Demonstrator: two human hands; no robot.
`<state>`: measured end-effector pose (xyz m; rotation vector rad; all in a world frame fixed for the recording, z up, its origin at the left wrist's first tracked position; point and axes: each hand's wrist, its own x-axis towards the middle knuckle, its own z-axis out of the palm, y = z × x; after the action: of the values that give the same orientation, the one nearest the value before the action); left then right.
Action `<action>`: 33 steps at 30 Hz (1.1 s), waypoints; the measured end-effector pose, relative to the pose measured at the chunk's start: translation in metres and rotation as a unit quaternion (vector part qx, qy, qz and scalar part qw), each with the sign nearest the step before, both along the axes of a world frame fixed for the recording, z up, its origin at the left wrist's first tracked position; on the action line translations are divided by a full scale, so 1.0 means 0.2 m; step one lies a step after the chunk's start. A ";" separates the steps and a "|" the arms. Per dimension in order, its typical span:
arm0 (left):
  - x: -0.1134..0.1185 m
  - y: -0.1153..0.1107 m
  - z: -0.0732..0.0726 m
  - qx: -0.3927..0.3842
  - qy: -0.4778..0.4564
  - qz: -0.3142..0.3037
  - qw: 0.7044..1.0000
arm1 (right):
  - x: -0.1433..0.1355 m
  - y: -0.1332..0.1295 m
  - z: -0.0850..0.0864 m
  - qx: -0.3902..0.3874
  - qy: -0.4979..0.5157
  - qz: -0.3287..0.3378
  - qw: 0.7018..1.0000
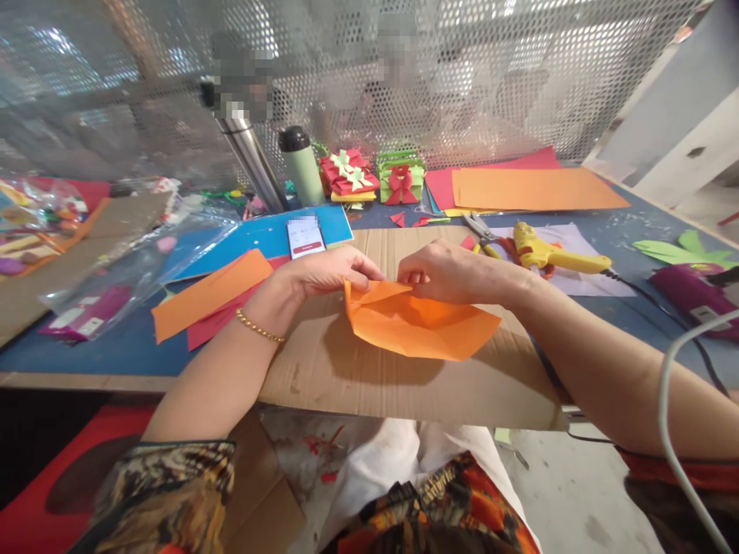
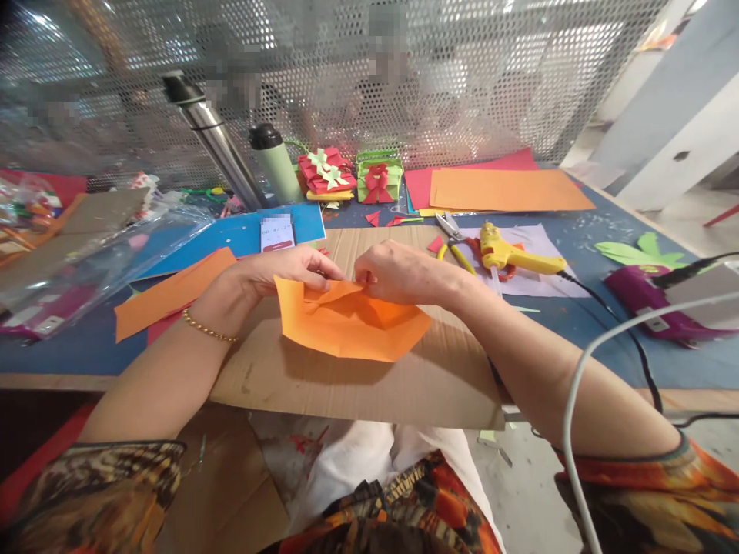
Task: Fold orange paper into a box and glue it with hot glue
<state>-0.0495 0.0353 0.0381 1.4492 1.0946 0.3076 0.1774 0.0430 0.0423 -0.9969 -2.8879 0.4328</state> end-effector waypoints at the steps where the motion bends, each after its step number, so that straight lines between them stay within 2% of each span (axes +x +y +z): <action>1: 0.00 0.00 0.00 0.003 0.004 0.000 1.000 | 0.00 0.00 0.01 -0.006 -0.002 0.006 1.000; 8: 0.01 -0.02 0.02 -0.010 0.006 0.005 1.000 | 0.03 0.02 0.08 -0.080 0.007 0.017 0.997; 15: -0.02 0.01 -0.02 -0.066 -0.056 0.016 0.996 | 0.04 0.02 0.09 -0.096 0.037 0.038 0.994; 22: -0.03 0.02 -0.04 -0.104 -0.075 0.024 0.991 | 0.07 0.04 0.11 -0.105 0.053 0.007 0.993; 27: -0.02 0.00 0.00 -0.096 -0.040 0.017 0.994 | 0.06 0.02 0.11 -0.099 0.038 -0.002 0.994; 33: 0.02 -0.04 0.04 -0.077 -0.018 0.025 0.997 | 0.04 0.01 0.10 -0.166 0.028 -0.009 0.986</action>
<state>-0.0453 0.0280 0.0461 1.2759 1.1028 0.2782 0.1851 0.0453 0.0625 -1.0275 -2.8091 0.9494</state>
